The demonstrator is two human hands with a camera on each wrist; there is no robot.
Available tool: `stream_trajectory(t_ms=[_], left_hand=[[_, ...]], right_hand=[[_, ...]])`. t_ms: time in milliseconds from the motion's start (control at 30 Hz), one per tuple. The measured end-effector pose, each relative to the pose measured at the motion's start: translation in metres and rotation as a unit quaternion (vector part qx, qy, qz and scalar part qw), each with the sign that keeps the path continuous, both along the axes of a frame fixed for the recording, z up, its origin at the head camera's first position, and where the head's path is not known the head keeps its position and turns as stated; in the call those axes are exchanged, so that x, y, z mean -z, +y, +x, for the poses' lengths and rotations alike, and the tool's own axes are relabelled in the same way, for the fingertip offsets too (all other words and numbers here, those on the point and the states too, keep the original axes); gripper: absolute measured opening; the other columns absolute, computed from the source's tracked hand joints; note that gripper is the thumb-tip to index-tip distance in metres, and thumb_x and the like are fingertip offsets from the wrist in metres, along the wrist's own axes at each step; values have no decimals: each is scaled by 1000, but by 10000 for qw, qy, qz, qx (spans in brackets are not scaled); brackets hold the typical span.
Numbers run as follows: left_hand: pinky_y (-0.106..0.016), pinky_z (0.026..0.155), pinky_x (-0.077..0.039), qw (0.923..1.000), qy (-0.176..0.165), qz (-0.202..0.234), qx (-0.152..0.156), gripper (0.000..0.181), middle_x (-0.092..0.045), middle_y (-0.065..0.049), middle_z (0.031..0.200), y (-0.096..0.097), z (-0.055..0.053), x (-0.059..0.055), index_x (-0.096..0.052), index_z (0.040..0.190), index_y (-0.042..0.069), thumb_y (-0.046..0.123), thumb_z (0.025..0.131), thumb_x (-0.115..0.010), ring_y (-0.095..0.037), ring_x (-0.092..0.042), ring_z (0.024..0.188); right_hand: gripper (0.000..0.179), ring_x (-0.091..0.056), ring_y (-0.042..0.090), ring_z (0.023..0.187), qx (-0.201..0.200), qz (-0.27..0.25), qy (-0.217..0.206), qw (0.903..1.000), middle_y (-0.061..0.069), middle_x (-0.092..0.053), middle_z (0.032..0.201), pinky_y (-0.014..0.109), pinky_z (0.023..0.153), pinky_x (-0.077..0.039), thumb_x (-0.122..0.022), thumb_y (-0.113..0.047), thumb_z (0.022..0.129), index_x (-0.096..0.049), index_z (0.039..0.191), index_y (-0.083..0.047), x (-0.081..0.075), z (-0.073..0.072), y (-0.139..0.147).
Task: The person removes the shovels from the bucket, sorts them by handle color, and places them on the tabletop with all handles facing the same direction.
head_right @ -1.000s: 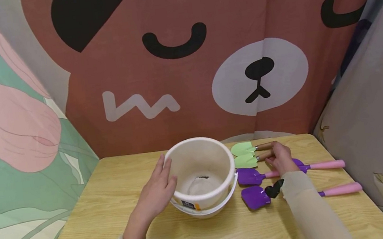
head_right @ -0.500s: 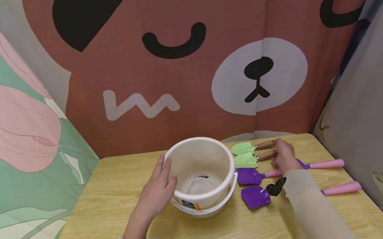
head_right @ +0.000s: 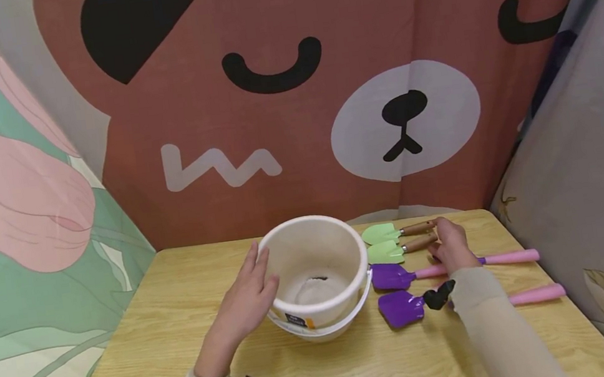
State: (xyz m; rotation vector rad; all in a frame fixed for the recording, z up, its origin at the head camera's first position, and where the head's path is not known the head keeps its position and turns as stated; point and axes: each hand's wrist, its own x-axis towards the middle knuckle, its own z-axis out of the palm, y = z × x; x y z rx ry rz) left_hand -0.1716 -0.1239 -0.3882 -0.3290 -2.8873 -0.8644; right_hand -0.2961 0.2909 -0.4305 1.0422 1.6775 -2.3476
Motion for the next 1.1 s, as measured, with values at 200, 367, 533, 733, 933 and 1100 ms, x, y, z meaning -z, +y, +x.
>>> stream_trajectory(t_ms=[200, 367, 533, 733, 933, 1100], left_hand=[[-56, 115, -36, 9999, -47, 52, 87, 69, -6, -11, 170, -3, -2, -2, -26, 160, 7, 46, 106, -41, -32, -20, 154], [-56, 115, -36, 9999, -98, 90, 75, 70, -9, -11, 170, -4, -3, -4, -26, 161, 9, 46, 105, -44, -32, -22, 153], [-56, 117, -33, 9994, -227, 227, 103, 69, -10, -9, 170, -6, -5, -8, -25, 162, 13, 47, 105, -45, -31, -21, 154], [-58, 117, -32, 9991, -217, 341, 93, 67, -15, -8, 170, -11, -6, -8, -26, 162, 14, 47, 106, -43, -31, -22, 153], [-58, 118, -29, 9988, -59, 479, 115, 64, -21, -12, 168, -21, -5, -4, -28, 161, 10, 44, 108, -40, -33, -24, 153], [-58, 118, -30, 9977, 224, 646, 0, 58, -31, -13, 164, -28, -5, -2, -37, 157, 8, 38, 108, -44, -33, -29, 151]], right_hand=[[73, -28, 33, 145, -102, 235, -13, 9997, 18, -1, 167, 40, 118, -34, -43, -29, 101, -9, 164, -15, -2, 1, -3], [73, -48, 23, 119, -491, 640, 104, 9967, 20, -5, 167, 34, 104, -47, -46, -30, 101, -13, 163, -10, -7, 5, -4], [73, -52, 14, 92, -1168, 1251, 382, 9845, 27, -5, 164, 34, 98, -51, -45, -30, 102, -14, 159, 1, -11, 12, -3], [74, -44, 34, 127, -1837, 1821, 612, 9640, 31, -6, 164, 49, 119, -33, -39, -31, 103, -11, 157, 11, -16, 15, -3], [71, -31, 46, 141, -2365, 2641, 916, 9306, 36, -17, 159, 53, 118, -32, -40, -28, 104, -12, 156, 12, -17, 17, -6], [69, -46, 49, 128, -2823, 3751, 1021, 8770, 40, -32, 149, 55, 110, -41, -38, -32, 106, -19, 154, 14, -22, 24, -10]])
